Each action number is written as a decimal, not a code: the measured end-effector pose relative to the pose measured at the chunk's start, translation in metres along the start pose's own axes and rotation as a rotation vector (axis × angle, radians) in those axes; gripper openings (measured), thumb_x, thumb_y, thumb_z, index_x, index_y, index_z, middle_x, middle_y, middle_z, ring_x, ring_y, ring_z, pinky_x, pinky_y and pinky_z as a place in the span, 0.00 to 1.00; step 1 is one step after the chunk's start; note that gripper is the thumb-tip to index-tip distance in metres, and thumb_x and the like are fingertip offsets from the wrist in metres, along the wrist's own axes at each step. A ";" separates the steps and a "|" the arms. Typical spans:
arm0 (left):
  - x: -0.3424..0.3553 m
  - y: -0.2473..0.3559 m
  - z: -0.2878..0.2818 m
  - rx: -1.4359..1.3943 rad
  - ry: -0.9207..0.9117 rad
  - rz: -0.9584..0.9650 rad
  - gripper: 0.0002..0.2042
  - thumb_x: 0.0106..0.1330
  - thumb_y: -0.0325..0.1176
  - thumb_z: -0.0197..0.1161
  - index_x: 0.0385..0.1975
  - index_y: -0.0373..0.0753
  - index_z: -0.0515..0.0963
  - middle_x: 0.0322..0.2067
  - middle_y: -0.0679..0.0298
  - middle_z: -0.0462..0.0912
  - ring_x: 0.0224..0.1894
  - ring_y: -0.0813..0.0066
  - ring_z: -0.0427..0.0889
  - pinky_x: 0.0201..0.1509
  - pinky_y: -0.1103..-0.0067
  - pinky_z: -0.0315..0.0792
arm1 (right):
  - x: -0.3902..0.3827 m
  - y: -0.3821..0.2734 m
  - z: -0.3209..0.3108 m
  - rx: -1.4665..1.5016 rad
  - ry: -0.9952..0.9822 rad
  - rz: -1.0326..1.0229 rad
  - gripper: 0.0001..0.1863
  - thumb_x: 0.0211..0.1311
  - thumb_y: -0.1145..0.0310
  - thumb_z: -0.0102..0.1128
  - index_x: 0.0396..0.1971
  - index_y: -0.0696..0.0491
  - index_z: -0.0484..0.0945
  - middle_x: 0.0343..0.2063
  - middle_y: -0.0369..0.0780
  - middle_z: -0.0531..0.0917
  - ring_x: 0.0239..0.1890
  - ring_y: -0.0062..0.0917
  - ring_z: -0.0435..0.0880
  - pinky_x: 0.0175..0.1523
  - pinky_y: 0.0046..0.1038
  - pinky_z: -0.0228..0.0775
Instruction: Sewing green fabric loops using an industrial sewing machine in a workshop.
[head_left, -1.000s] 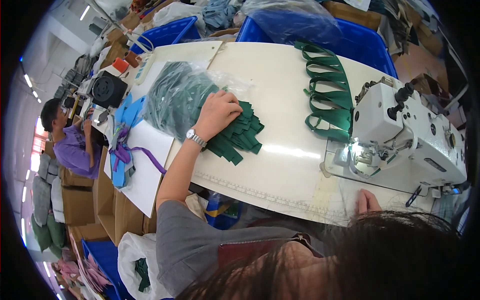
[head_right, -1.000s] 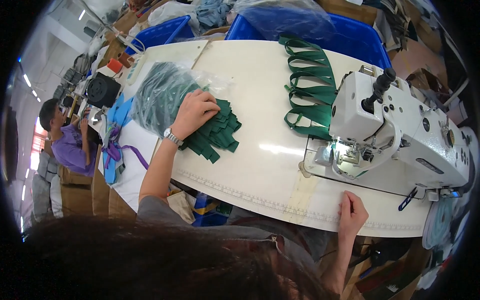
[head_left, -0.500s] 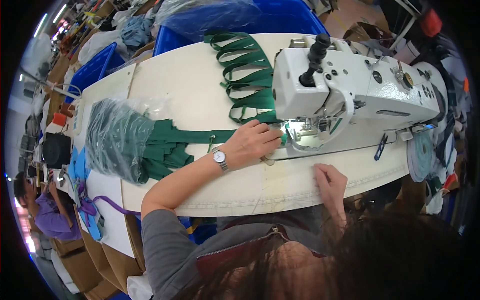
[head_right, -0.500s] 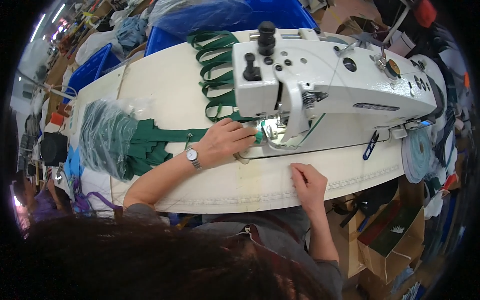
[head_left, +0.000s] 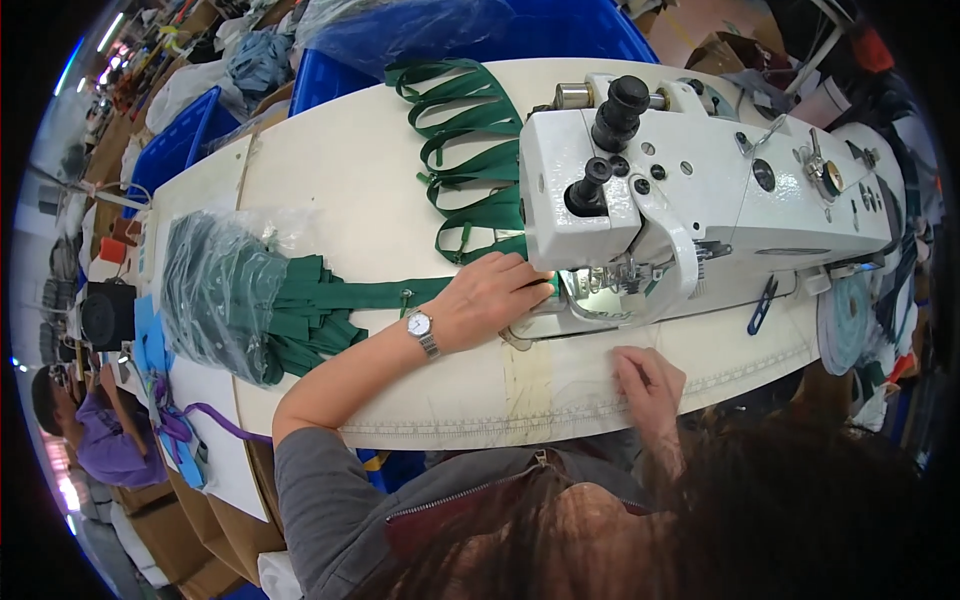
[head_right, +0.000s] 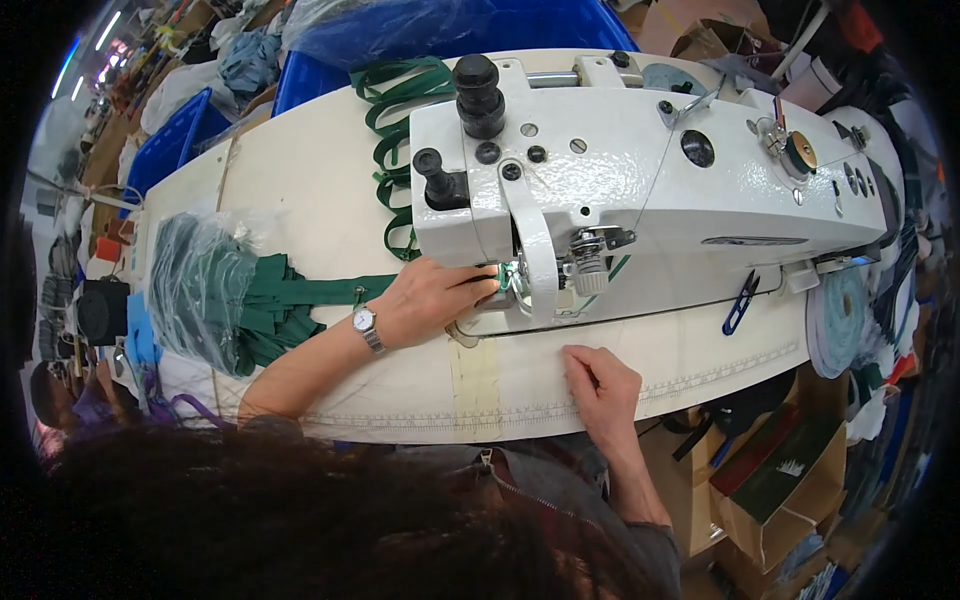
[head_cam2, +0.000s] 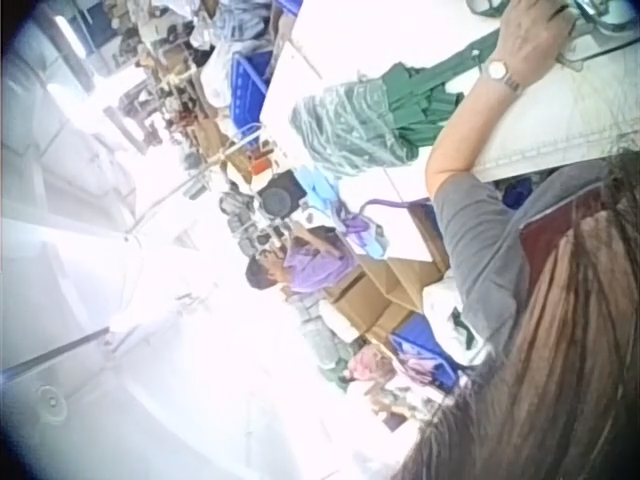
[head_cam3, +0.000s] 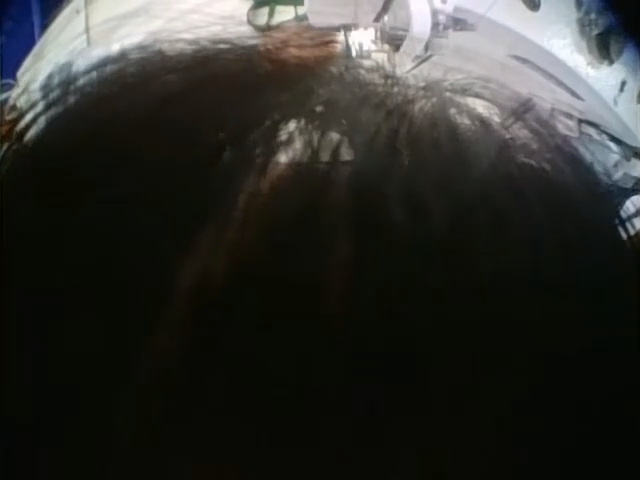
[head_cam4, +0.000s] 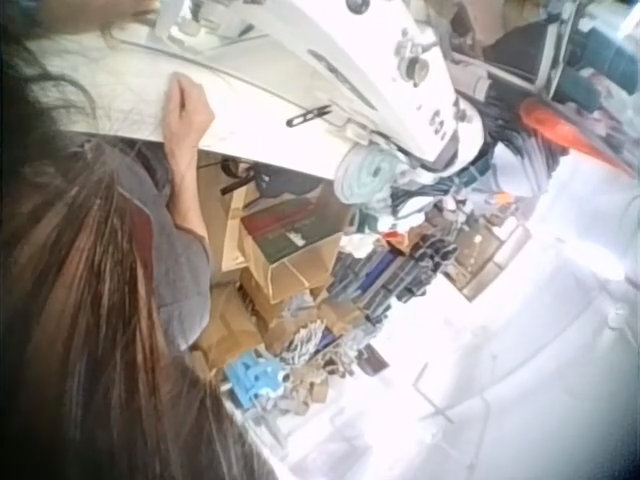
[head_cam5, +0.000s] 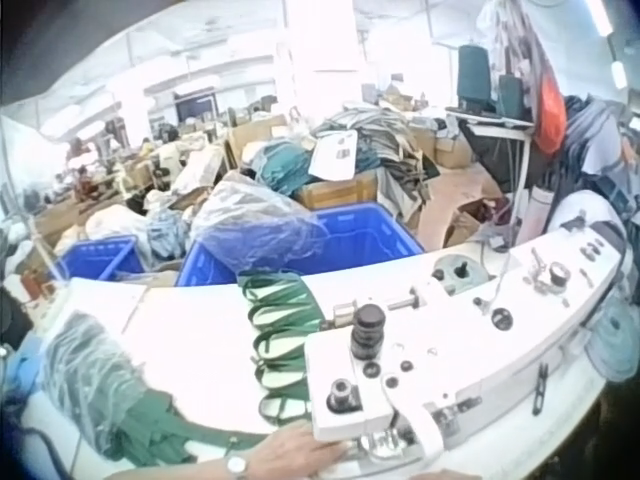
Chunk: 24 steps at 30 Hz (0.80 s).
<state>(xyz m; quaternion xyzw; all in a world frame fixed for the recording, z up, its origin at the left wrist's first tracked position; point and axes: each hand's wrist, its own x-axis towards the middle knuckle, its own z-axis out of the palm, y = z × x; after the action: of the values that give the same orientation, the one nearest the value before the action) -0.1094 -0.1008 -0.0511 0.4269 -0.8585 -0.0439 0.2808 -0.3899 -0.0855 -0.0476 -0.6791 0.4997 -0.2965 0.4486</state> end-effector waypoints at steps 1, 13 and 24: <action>0.000 -0.001 0.001 -0.018 -0.010 0.002 0.11 0.56 0.29 0.61 0.40 0.38 0.79 0.39 0.67 0.79 0.41 0.72 0.76 0.44 0.77 0.71 | 0.000 -0.001 0.000 0.001 0.001 0.003 0.06 0.59 0.77 0.60 0.36 0.59 0.81 0.22 0.40 0.80 0.22 0.21 0.78 0.29 0.21 0.69; 0.007 -0.006 0.000 -0.082 -0.037 -0.077 0.09 0.52 0.28 0.64 0.33 0.36 0.80 0.36 0.63 0.79 0.40 0.66 0.77 0.43 0.74 0.72 | 0.002 -0.004 0.000 -0.026 0.007 -0.022 0.06 0.59 0.77 0.60 0.36 0.59 0.81 0.23 0.40 0.81 0.22 0.21 0.79 0.28 0.21 0.69; 0.006 -0.004 0.003 0.008 0.024 -0.050 0.08 0.52 0.29 0.65 0.33 0.39 0.80 0.33 0.67 0.80 0.40 0.69 0.77 0.43 0.74 0.71 | 0.001 0.002 0.000 0.004 -0.003 0.042 0.07 0.59 0.76 0.60 0.37 0.58 0.81 0.22 0.39 0.80 0.22 0.20 0.78 0.29 0.21 0.69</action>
<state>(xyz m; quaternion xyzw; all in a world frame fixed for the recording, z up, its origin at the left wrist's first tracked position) -0.1114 -0.1085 -0.0524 0.4499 -0.8443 -0.0423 0.2880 -0.3907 -0.0863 -0.0492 -0.6680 0.5128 -0.2871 0.4566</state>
